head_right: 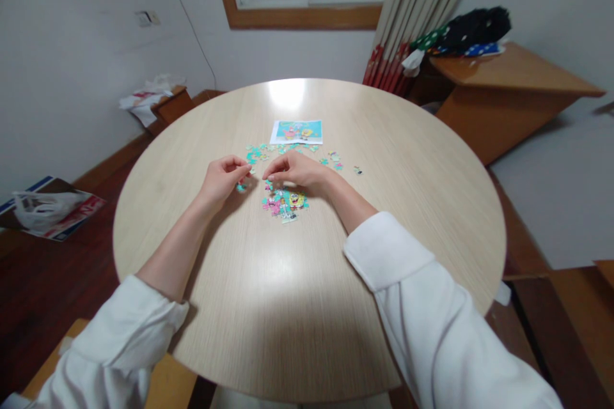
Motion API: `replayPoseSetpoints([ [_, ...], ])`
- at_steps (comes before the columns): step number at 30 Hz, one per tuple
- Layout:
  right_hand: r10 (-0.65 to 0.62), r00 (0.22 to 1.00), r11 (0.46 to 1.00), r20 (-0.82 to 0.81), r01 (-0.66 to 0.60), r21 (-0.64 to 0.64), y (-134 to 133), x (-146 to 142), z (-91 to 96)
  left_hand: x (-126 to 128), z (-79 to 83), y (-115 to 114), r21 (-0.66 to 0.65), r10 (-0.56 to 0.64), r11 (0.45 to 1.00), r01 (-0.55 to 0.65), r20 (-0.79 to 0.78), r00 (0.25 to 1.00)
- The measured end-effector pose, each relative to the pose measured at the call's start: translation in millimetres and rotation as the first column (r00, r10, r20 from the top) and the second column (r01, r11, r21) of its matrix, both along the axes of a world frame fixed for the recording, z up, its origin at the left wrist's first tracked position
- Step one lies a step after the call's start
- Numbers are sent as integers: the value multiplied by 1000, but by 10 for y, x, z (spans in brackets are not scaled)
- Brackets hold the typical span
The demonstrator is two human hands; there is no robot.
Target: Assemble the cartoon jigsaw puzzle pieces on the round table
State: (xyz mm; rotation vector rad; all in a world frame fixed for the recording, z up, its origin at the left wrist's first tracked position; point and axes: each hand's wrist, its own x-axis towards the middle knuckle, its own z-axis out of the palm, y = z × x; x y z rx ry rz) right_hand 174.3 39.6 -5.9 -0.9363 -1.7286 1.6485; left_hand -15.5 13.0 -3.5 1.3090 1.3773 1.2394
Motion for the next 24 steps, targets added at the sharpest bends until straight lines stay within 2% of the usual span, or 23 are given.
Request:
replayPoseSetpoints([
  [24, 97, 985, 991, 140, -108, 73, 112, 6, -30, 2, 12, -3, 1, 5, 1000, -5, -6, 1000],
])
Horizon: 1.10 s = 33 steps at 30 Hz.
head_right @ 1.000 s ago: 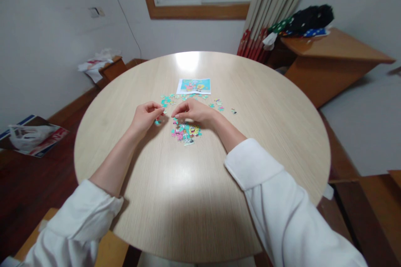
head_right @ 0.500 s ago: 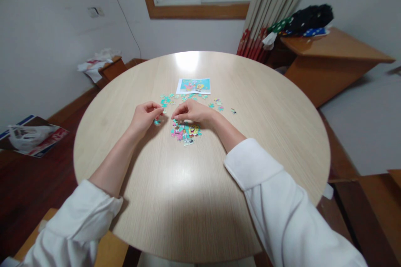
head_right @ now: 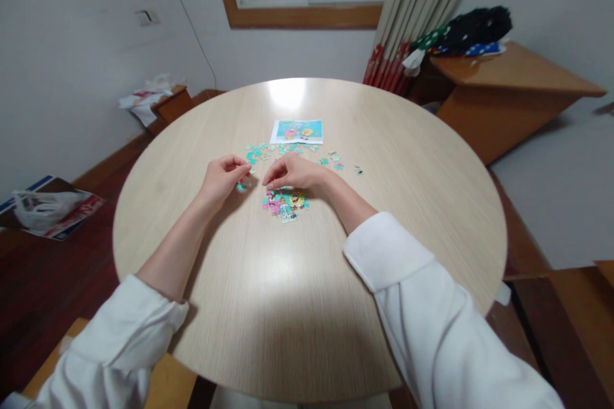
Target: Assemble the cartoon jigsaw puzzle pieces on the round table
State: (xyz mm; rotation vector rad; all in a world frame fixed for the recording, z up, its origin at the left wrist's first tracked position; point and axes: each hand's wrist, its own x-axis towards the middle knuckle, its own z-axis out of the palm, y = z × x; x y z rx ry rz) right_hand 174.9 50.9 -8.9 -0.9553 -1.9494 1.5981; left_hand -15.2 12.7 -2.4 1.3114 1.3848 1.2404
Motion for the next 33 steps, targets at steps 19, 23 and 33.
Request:
replayPoseSetpoints([
  [19, 72, 994, 995, 76, -77, 59, 20, 2, 23, 1, -2, -3, 4, -2, 1000, 2, 4, 1000],
  [23, 66, 995, 996, 71, -70, 58, 11, -4, 14, 0, -3, -4, 0, -7, 1000, 7, -1, 1000],
  [33, 100, 987, 988, 123, -113, 102, 28, -24, 35, -20, -26, 12, 12, -7, 1000, 7, -10, 1000],
])
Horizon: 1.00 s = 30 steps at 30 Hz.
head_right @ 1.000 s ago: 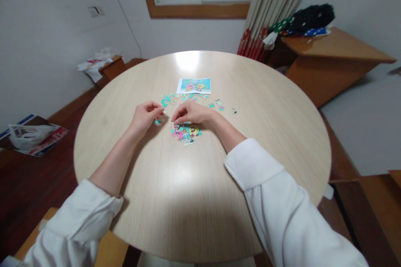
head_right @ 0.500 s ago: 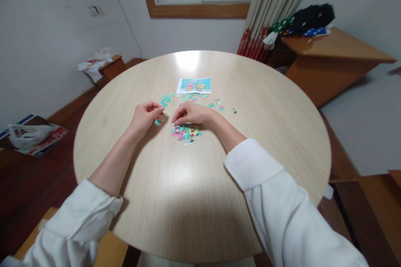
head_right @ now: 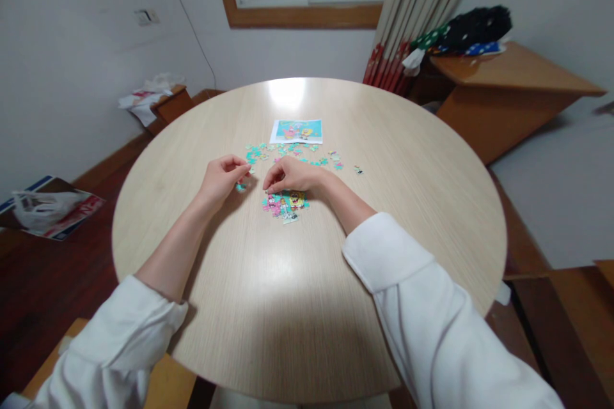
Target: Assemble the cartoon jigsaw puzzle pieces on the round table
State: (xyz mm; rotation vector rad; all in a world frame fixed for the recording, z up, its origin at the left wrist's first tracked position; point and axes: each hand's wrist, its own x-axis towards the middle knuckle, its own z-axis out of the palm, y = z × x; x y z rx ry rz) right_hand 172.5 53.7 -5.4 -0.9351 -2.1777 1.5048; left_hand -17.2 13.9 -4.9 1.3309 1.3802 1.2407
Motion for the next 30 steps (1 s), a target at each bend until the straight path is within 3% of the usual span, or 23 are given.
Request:
replayPoseSetpoints([
  [18, 91, 996, 992, 11, -92, 89, -5, -14, 5, 24, 33, -14, -12, 2, 1000, -2, 0, 1000],
  [30, 54, 998, 998, 12, -54, 31, -39, -36, 34, 15, 11, -2, 3, 3, 1000, -3, 9, 1000],
])
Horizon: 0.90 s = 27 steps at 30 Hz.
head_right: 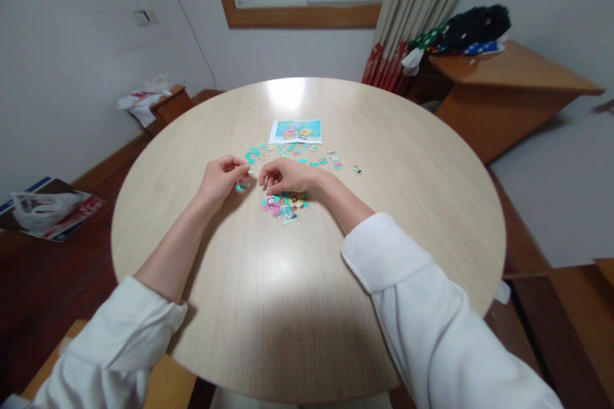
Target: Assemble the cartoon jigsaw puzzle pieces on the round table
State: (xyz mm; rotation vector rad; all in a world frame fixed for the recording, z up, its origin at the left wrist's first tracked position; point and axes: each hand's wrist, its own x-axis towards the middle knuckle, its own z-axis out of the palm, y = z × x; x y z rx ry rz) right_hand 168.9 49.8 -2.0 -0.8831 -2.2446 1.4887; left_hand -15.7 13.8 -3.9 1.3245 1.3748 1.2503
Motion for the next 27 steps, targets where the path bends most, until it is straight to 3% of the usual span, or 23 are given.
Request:
replayPoseSetpoints([
  [7, -43, 999, 998, -10, 44, 51, 5, -1, -31, 8, 7, 5, -3, 4, 1000, -4, -1, 1000],
  [14, -17, 999, 1000, -35, 18, 21, 17, 5, -58, 7, 17, -7, 0, 11, 1000, -11, 5, 1000],
  [22, -181, 957, 982, -227, 164, -90, 52, 66, -151, -2, -6, 8, 14, 22, 1000, -22, -7, 1000],
  [27, -333, 855, 943, -397, 297, -152, 53, 77, -171, -38, -44, 57, 38, 107, 993, -108, 25, 994],
])
